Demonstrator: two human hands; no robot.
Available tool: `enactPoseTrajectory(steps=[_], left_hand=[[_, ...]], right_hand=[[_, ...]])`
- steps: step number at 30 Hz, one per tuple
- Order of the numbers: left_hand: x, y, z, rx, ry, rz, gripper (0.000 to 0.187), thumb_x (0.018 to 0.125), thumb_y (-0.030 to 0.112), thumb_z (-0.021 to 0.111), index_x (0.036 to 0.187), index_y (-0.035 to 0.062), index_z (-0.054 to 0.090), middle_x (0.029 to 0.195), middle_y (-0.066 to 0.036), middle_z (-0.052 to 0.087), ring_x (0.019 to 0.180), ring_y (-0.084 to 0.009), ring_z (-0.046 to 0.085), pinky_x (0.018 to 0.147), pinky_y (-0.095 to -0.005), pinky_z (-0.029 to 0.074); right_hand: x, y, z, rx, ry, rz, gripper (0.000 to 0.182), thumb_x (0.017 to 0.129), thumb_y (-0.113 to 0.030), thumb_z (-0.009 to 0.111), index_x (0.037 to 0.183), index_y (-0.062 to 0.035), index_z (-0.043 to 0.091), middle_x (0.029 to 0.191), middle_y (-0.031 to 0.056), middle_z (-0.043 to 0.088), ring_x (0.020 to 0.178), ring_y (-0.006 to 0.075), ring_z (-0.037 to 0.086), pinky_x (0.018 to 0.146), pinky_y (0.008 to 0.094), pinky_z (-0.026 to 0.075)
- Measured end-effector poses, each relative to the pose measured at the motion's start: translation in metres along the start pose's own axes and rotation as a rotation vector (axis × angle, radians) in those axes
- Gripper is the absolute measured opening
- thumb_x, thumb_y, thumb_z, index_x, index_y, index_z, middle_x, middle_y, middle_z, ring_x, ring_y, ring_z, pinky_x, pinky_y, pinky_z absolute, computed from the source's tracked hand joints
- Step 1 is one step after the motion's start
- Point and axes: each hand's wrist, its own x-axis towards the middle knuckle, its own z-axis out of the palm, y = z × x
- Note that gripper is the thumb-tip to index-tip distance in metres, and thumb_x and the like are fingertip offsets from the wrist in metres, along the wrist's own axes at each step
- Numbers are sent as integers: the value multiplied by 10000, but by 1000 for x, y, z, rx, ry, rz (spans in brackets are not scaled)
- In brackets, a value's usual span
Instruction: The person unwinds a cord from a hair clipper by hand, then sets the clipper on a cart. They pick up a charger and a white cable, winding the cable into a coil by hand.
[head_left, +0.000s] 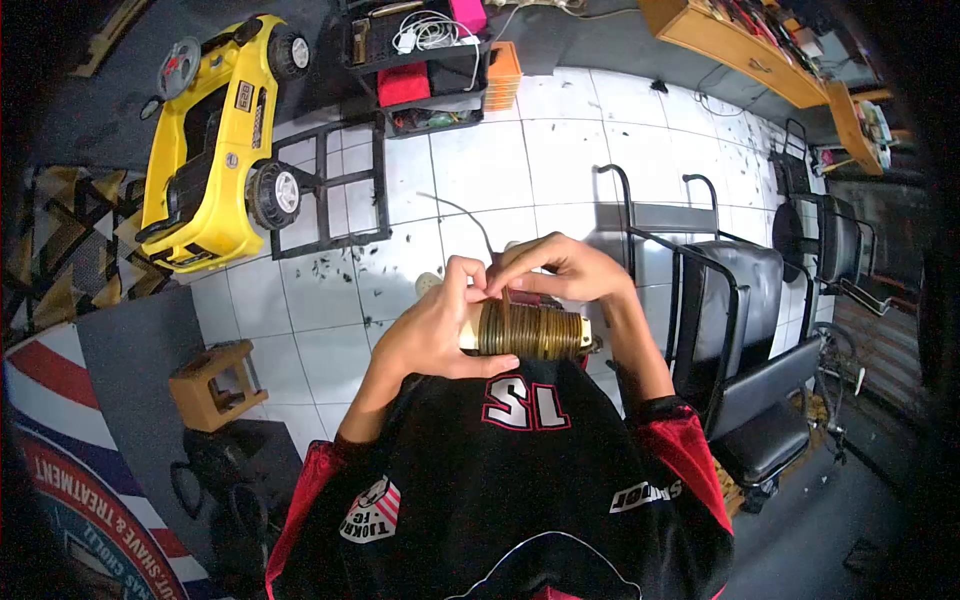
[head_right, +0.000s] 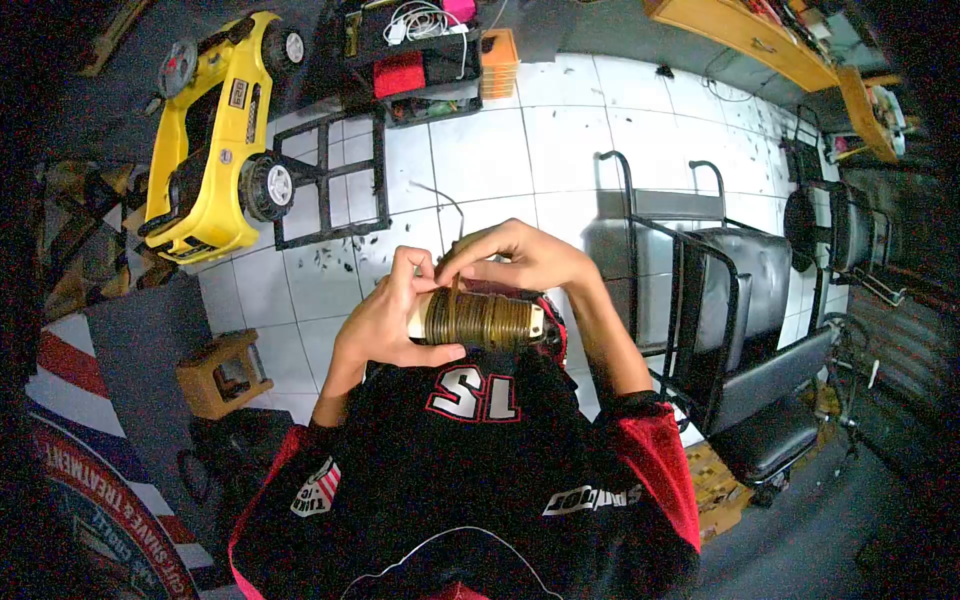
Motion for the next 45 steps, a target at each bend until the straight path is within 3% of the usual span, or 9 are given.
enactPoseTrajectory(steps=[5, 9, 13, 24, 35, 37, 38, 42, 45], left_hand=[[-3, 9, -5, -9, -4, 49, 849, 661, 252, 846, 1181, 50, 206, 984, -224, 636, 920, -266, 638, 858, -363, 480], [-4, 18, -11, -15, 79, 6, 743, 681, 280, 823, 1194, 27, 349, 977, -210, 641, 898, -281, 661, 809, -355, 499], [-5, 21, -13, 124, 148, -89, 597, 700, 351, 799, 1126, 28, 534, 920, -190, 647, 885, -313, 664, 773, -375, 500], [-2, 2, -5, 124, 370, -15, 576, 752, 296, 779, 1176, 1, 524, 1046, -187, 640, 945, -326, 653, 832, -389, 506], [-8, -18, -22, -228, 729, -105, 398, 872, 152, 649, 1195, -35, 510, 964, -78, 646, 845, -124, 604, 745, -253, 501], [-12, -17, -29, -414, 734, -172, 388, 882, 146, 631, 1205, -34, 513, 937, -64, 640, 792, -101, 595, 688, -242, 505], [-10, -14, -28, -431, 755, -176, 422, 919, 274, 590, 1205, -24, 501, 824, -57, 598, 584, -86, 513, 489, -225, 404], [-23, -36, -29, -570, 663, -134, 482, 849, 249, 653, 1210, -27, 489, 854, -51, 601, 614, -83, 526, 503, -220, 411], [-27, -44, -29, -471, 581, -84, 563, 772, 151, 724, 1241, -36, 473, 1017, -74, 614, 878, -129, 583, 792, -269, 483]], right_hand=[[2, 8, 9, -69, 42, -118, 165, 871, -8, 614, 1016, -26, 690, 936, 87, 668, 888, 171, 618, 822, 309, 479], [0, 29, 25, 225, 244, -13, 132, 860, -24, 640, 986, -24, 679, 944, 77, 657, 883, 168, 619, 813, 306, 480], [6, 54, 37, -8, 431, -301, 231, 736, -58, 694, 957, -3, 660, 916, 104, 648, 835, 190, 626, 734, 288, 489], [6, 52, 64, -247, 808, 124, 120, 794, 9, 596, 910, 35, 617, 869, 123, 646, 836, 197, 619, 744, 330, 496], [10, 6, 71, -338, 616, 214, 148, 892, -111, 607, 939, 9, 677, 708, 125, 591, 602, 207, 588, 576, 321, 454], [8, -4, 73, -344, 605, 186, 154, 897, -114, 593, 938, 9, 677, 730, 138, 603, 627, 230, 593, 594, 333, 458], [7, -9, 74, -345, 599, 173, 158, 899, -115, 586, 937, 8, 677, 741, 144, 609, 639, 242, 595, 602, 339, 459], [8, -27, 82, -293, 520, 145, 164, 905, -91, 546, 913, 26, 661, 781, 147, 627, 697, 248, 615, 665, 345, 483], [14, -33, 88, -170, 481, 148, 165, 910, -85, 529, 896, 43, 633, 785, 142, 620, 705, 230, 618, 678, 335, 488]])
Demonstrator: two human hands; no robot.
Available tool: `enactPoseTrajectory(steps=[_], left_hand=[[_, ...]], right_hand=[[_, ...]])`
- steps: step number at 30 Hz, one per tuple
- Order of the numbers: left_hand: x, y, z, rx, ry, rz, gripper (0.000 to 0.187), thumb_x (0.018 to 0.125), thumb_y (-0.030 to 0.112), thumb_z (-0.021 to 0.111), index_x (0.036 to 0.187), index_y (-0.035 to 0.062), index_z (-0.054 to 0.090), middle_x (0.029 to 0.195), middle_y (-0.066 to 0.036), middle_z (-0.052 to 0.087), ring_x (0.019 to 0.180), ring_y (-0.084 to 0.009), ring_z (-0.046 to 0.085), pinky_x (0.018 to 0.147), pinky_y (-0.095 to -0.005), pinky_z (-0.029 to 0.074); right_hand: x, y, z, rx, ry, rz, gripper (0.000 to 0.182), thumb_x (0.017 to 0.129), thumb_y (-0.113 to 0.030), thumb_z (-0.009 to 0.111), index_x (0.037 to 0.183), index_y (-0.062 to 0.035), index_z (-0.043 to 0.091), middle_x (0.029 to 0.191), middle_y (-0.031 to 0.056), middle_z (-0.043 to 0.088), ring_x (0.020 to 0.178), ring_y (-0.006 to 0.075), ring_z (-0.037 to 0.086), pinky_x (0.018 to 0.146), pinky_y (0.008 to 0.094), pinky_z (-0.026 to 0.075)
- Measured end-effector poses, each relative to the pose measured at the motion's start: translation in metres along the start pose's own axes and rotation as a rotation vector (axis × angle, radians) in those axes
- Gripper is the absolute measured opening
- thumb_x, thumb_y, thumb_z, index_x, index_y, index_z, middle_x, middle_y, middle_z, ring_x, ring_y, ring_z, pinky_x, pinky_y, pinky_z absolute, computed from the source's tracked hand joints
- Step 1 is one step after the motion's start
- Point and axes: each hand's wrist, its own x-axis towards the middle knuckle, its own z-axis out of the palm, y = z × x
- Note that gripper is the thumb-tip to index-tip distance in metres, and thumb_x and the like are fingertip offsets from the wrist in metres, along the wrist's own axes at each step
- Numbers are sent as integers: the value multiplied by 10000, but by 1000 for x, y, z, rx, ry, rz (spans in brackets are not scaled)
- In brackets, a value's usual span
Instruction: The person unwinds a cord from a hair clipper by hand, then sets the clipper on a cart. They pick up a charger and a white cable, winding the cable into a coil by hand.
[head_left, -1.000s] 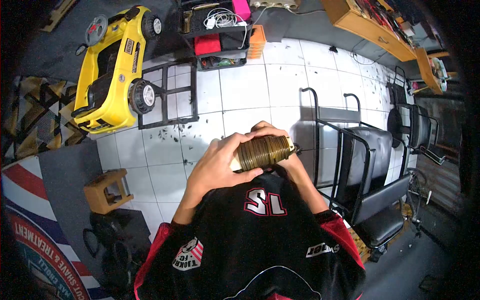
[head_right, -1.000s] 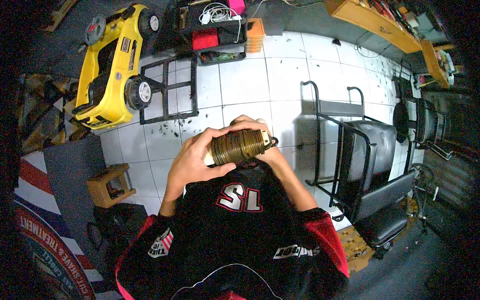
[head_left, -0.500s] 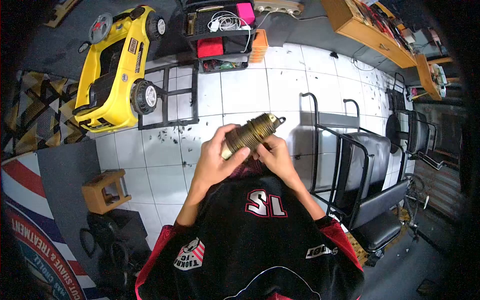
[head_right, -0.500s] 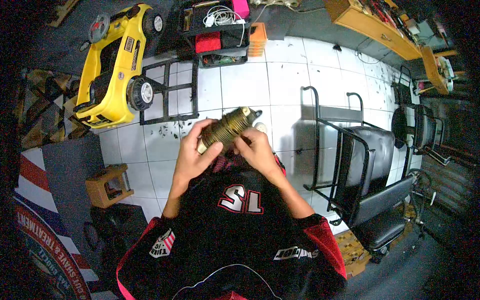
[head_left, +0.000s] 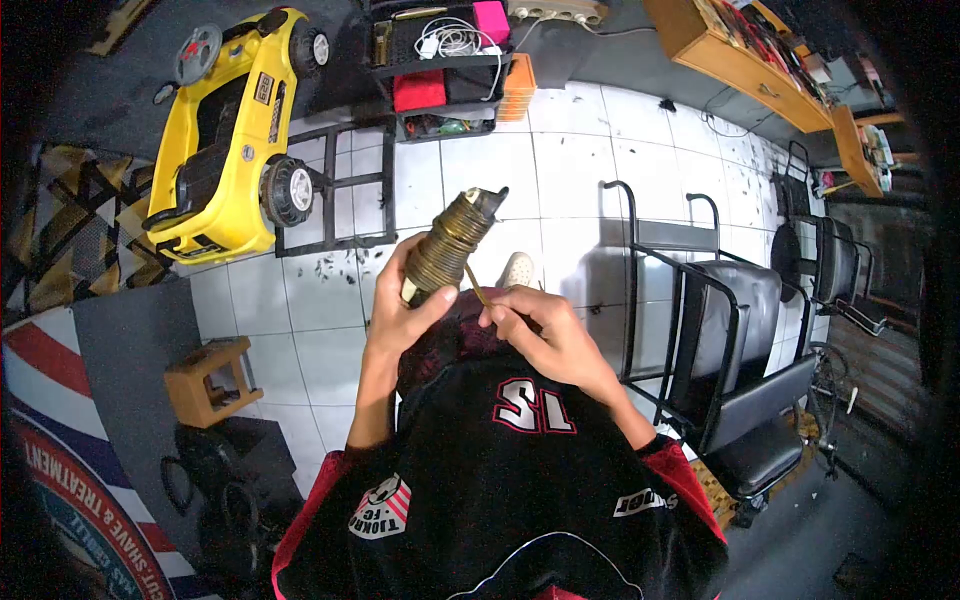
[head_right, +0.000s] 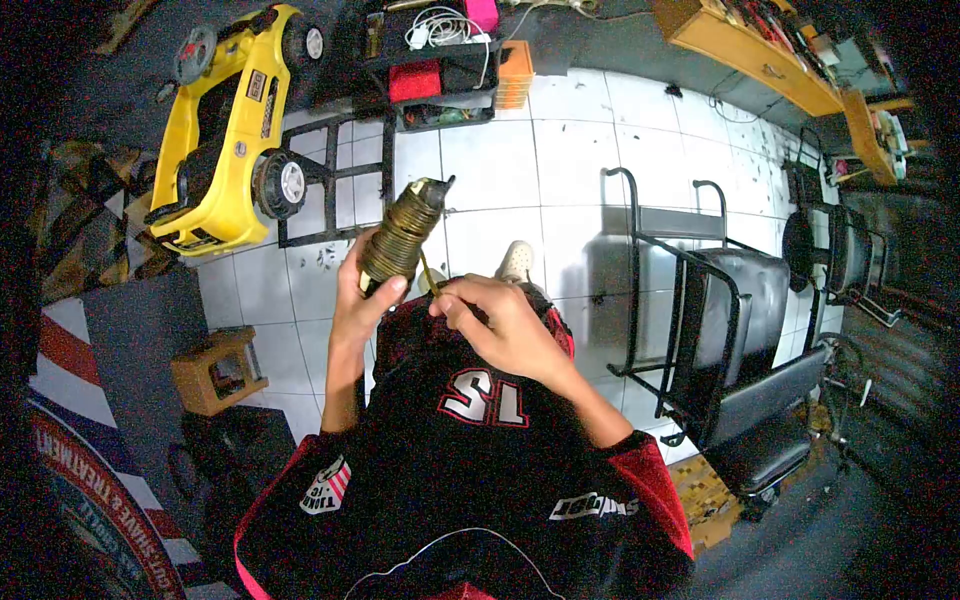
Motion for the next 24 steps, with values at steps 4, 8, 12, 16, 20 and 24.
enactPoseTrajectory(steps=[4, 8, 12, 16, 20, 24], left_hand=[[1, 12, 10, 24, -46, -30, 605, 729, 122, 763, 1228, -24, 454, 1060, -94, 591, 983, -143, 559, 884, -308, 450], [3, 12, 13, 22, -3, 31, 646, 719, 56, 769, 1253, -21, 414, 1078, -95, 581, 987, -147, 566, 892, -293, 452], [8, 8, 10, 47, 30, 52, 695, 713, 33, 769, 1291, -24, 388, 1092, -98, 578, 984, -151, 573, 881, -290, 461], [7, 7, 13, 66, 37, 19, 704, 687, 24, 773, 1293, -23, 419, 1085, -91, 596, 984, -148, 588, 868, -292, 477], [4, 10, 19, 251, -13, 12, 674, 642, 26, 790, 1241, -22, 485, 1046, -89, 622, 975, -131, 596, 851, -292, 491], [5, 0, 18, 622, 34, 116, 725, 622, 146, 857, 1234, 1, 495, 1077, -129, 629, 952, -200, 624, 834, -320, 505]], right_hand=[[1, 0, 1, 38, -46, 49, 174, 921, -80, 494, 892, 43, 614, 781, 125, 615, 699, 188, 611, 665, 321, 488], [0, -8, 1, 15, -42, 117, 204, 946, -105, 484, 911, 40, 622, 739, 122, 611, 662, 191, 605, 645, 323, 486], [-1, -14, 8, -75, 8, 146, 235, 965, -136, 478, 940, 44, 626, 701, 160, 593, 613, 239, 593, 612, 358, 472], [0, -18, 10, -48, 4, 181, 249, 969, -153, 476, 931, 49, 617, 690, 197, 578, 590, 288, 575, 593, 393, 454], [-2, -23, 4, -109, -99, 222, 267, 960, -206, 519, 901, 41, 604, 684, 174, 598, 597, 267, 620, 581, 373, 475], [-12, -34, -5, -118, -255, 21, 243, 929, -202, 588, 999, 31, 606, 678, 108, 639, 611, 218, 668, 577, 336, 507]])
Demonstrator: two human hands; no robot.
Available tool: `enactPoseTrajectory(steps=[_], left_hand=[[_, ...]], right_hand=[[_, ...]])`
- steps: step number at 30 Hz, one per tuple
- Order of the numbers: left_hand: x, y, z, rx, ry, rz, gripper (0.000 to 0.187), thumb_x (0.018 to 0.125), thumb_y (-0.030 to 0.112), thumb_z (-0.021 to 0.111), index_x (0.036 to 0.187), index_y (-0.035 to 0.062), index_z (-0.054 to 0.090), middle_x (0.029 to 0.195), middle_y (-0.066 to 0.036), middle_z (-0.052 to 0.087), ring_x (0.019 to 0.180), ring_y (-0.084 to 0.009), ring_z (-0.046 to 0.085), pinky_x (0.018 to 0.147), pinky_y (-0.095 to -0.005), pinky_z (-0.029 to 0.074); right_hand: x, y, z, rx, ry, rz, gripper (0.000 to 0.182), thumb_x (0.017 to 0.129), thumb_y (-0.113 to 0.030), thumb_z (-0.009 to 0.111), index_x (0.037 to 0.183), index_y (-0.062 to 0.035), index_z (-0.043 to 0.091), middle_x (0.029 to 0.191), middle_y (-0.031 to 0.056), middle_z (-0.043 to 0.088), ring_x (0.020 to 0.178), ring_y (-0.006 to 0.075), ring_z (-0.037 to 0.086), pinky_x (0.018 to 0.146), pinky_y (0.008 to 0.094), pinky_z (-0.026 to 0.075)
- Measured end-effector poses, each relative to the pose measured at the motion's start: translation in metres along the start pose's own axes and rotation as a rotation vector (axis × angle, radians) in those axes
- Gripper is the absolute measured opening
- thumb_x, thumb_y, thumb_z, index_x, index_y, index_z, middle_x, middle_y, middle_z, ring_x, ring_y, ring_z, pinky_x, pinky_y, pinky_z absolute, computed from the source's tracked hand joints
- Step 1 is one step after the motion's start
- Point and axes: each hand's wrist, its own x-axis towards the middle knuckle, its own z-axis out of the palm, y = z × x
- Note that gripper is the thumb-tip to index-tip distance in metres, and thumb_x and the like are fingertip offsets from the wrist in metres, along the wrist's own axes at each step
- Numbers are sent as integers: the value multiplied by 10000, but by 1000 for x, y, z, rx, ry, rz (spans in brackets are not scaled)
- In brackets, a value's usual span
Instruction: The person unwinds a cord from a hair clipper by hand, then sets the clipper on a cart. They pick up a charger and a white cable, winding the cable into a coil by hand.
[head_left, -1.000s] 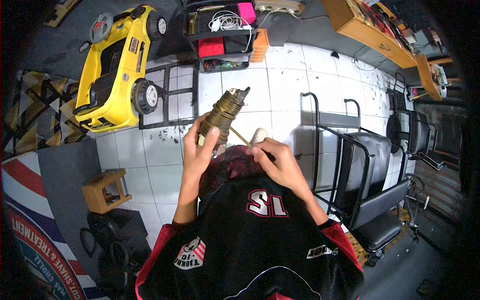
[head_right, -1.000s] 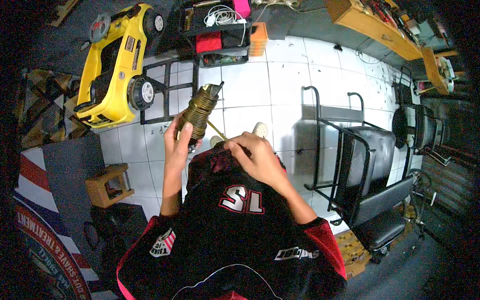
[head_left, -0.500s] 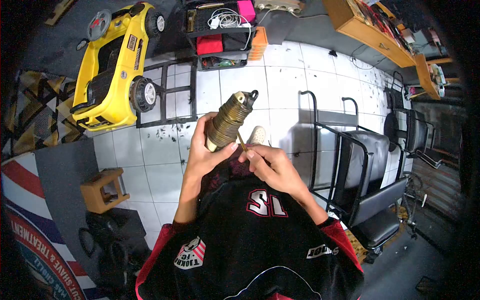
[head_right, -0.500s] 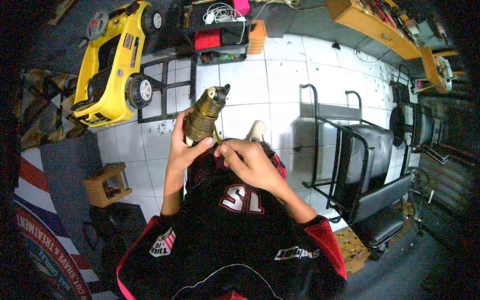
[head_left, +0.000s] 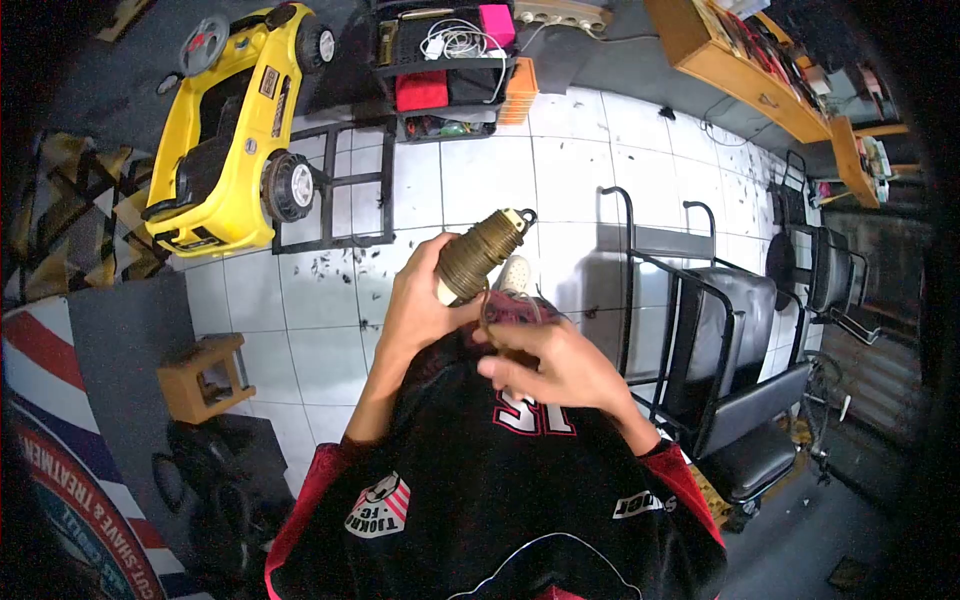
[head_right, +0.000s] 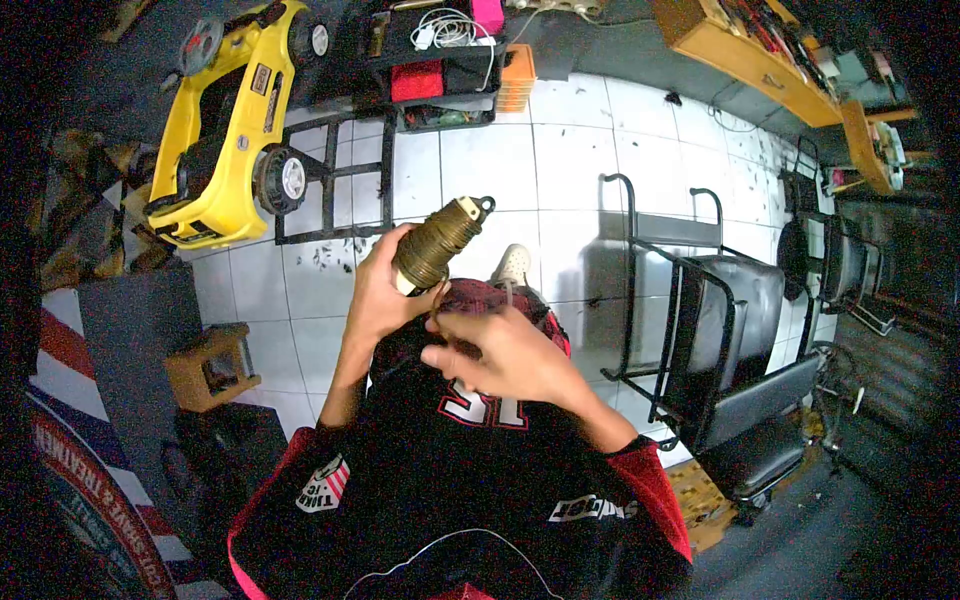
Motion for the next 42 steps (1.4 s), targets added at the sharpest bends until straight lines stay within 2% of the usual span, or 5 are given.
enactPoseTrajectory(steps=[8, 17, 26, 32, 42], left_hand=[[-4, 2, -2, 28, -219, 44, 643, 604, 369, 849, 1068, -1, 604, 1003, -172, 648, 910, -336, 652, 807, -386, 521], [-7, 11, 13, -50, -271, 64, 594, 607, 387, 831, 1034, 25, 629, 966, -180, 667, 886, -337, 668, 777, -388, 527], [-7, 12, 8, -112, -399, -153, 563, 624, 411, 818, 1025, 62, 632, 922, -141, 682, 854, -295, 676, 769, -360, 526], [-14, 14, 19, 116, -442, 212, 598, 642, 357, 802, 1098, 30, 594, 974, -167, 655, 854, -343, 658, 770, -408, 535], [-25, 21, 23, 85, -331, 268, 770, 671, 315, 816, 1255, 7, 420, 1021, -205, 628, 817, -368, 655, 732, -426, 536]], right_hand=[[0, -18, -25, 300, 82, 2, 293, 981, -123, 473, 1172, 78, 567, 665, 55, 647, 444, 59, 514, 441, 220, 434], [9, -27, -43, 388, 164, 87, 300, 997, -184, 477, 973, 78, 622, 677, 89, 660, 424, 44, 481, 403, 204, 373], [0, -32, -43, 407, 115, 22, 324, 993, -134, 448, 1054, 139, 613, 619, 133, 643, 361, 74, 479, 343, 197, 347], [22, -21, -44, 361, 132, 128, 293, 982, -164, 474, 961, 86, 627, 685, 91, 664, 416, 69, 475, 421, 227, 397], [56, 44, -62, 203, 191, 248, 347, 946, -246, 530, 865, 69, 652, 676, 120, 674, 387, 71, 437, 374, 214, 326]])
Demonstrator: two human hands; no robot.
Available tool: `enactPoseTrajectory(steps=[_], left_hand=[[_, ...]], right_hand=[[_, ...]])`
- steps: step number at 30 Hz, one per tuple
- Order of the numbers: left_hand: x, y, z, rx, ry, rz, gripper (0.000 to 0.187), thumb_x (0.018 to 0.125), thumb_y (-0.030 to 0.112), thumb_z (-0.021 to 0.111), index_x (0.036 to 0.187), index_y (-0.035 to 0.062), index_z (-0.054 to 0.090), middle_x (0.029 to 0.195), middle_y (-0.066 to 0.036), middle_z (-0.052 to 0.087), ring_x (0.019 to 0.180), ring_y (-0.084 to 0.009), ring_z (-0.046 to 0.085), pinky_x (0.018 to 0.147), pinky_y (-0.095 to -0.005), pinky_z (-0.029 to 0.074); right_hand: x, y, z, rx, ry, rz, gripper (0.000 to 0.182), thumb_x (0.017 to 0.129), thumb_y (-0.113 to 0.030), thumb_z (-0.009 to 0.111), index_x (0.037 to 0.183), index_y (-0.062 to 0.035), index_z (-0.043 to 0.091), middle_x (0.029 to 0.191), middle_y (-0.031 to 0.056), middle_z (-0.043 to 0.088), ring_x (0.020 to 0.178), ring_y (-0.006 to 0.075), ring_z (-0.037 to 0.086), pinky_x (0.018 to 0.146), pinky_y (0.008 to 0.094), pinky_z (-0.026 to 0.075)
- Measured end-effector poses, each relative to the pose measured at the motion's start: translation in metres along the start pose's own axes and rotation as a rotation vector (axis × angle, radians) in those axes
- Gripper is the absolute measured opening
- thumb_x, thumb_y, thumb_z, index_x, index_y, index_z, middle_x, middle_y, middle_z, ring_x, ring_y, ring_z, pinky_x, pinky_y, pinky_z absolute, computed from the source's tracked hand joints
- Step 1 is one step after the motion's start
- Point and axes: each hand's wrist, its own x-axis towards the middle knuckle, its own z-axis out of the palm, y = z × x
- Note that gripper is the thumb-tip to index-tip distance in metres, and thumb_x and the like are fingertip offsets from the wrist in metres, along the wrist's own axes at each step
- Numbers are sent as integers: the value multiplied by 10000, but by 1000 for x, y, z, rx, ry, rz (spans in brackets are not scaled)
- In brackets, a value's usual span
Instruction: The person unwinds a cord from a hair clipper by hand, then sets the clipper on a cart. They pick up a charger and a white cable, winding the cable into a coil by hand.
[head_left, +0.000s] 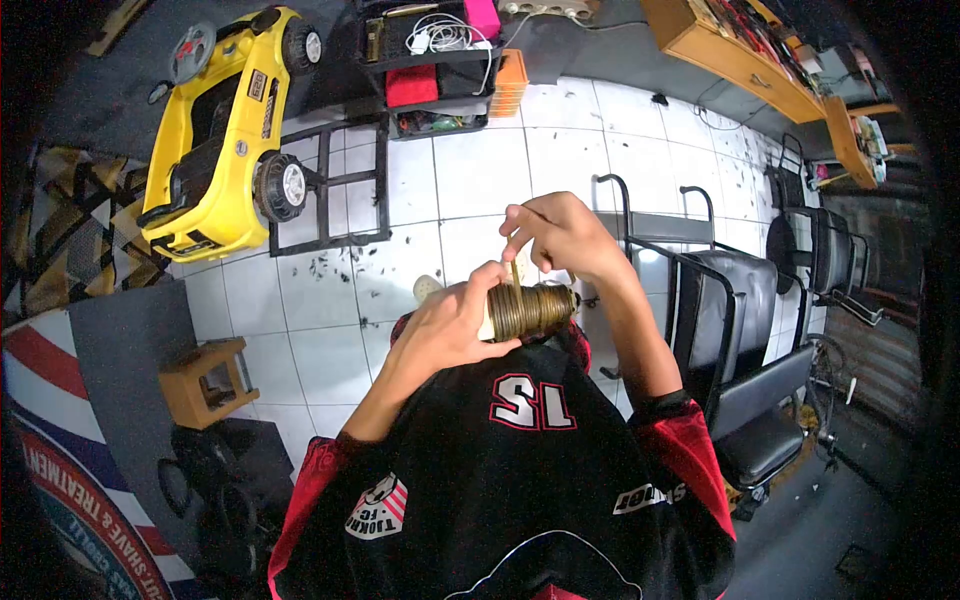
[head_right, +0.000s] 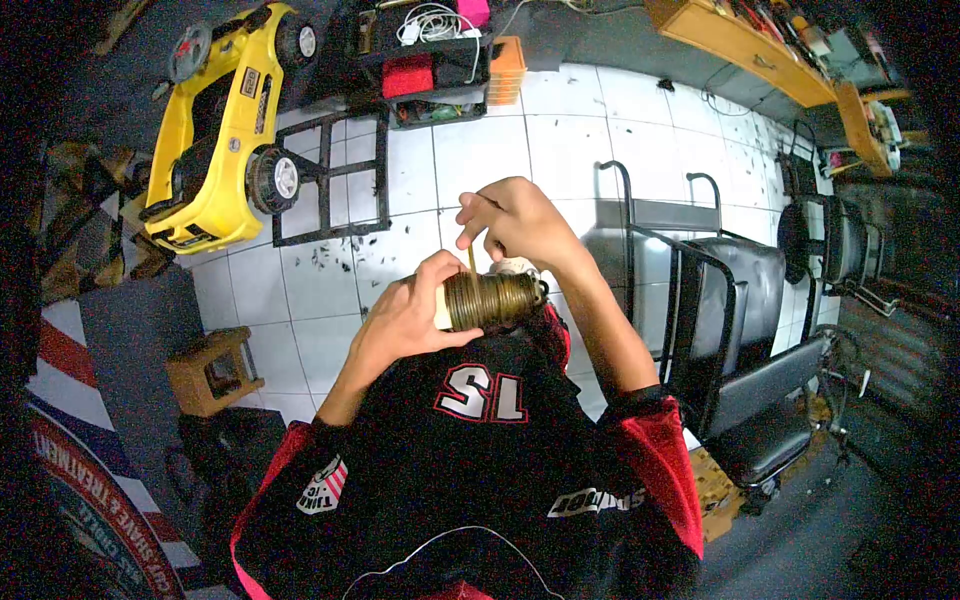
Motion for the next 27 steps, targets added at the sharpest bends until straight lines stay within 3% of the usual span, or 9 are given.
enactPoseTrajectory(steps=[9, 15, 16, 18, 19, 21, 22, 24, 27], left_hand=[[-3, -2, -8, 236, 3, 157, 636, 676, 314, 813, 1211, 99, 545, 1097, -176, 615, 877, -330, 656, 762, -402, 549], [-3, 7, -4, -2, 131, 109, 637, 641, 255, 835, 1168, 47, 544, 1145, -182, 581, 989, -337, 627, 821, -408, 539], [-1, 8, -5, -32, 175, 93, 638, 631, 245, 840, 1158, 41, 542, 1154, -184, 574, 1014, -336, 619, 831, -408, 537], [3, 6, -8, -57, 244, 75, 658, 613, 223, 849, 1155, 41, 523, 1162, -189, 559, 1051, -315, 598, 854, -393, 520], [5, 2, -9, -116, 276, 67, 680, 618, 211, 848, 1177, 38, 503, 1151, -181, 564, 1045, -296, 599, 857, -372, 511], [0, 0, -12, -371, 268, -120, 697, 659, 179, 834, 1219, 24, 449, 1085, -137, 583, 1001, -202, 588, 866, -314, 476], [1, 0, -16, -372, 317, -115, 660, 693, 173, 818, 1210, 12, 441, 1037, -108, 586, 973, -158, 568, 877, -298, 459], [2, -5, -23, -453, 383, -146, 663, 696, 167, 813, 1215, 7, 431, 1045, -103, 586, 971, -155, 568, 876, -292, 459], [3, -13, -30, -523, 487, -161, 624, 727, 137, 783, 1217, -6, 424, 1037, -110, 585, 944, -144, 570, 832, -286, 471]], right_hand=[[21, 27, -3, 46, -134, 145, 302, 924, -223, 578, 875, 63, 660, 694, 117, 679, 418, 74, 459, 389, 204, 345], [33, 74, -14, -70, -282, -107, 192, 912, -195, 633, 906, -9, 677, 701, 7, 632, 571, 40, 488, 496, 199, 384], [33, 79, -15, -9, -338, -28, 191, 851, -161, 671, 907, 22, 672, 740, 2, 629, 714, 58, 570, 618, 228, 461], [36, 113, -15, 149, -439, -147, 269, 802, -232, 716, 892, 17, 667, 758, 13, 632, 744, 81, 578, 697, 250, 477], [28, 102, -15, 285, -512, -390, 353, 770, -301, 729, 906, 17, 661, 789, 24, 641, 790, 100, 583, 752, 266, 478], [20, 127, -3, -28, -252, -261, 293, 863, -240, 622, 987, 25, 637, 827, 48, 650, 808, 117, 591, 740, 284, 482], [16, 125, 0, -19, -265, -230, 254, 900, -205, 578, 1006, 22, 617, 816, 50, 640, 790, 117, 586, 721, 284, 480], [6, 106, 10, 11, -270, -165, 213, 958, -190, 524, 994, 13, 578, 759, 36, 593, 724, 105, 550, 664, 274, 462], [-10, 104, 27, 85, -115, -308, 190, 963, -185, 534, 971, 0, 576, 730, 30, 559, 695, 105, 528, 636, 273, 446]])
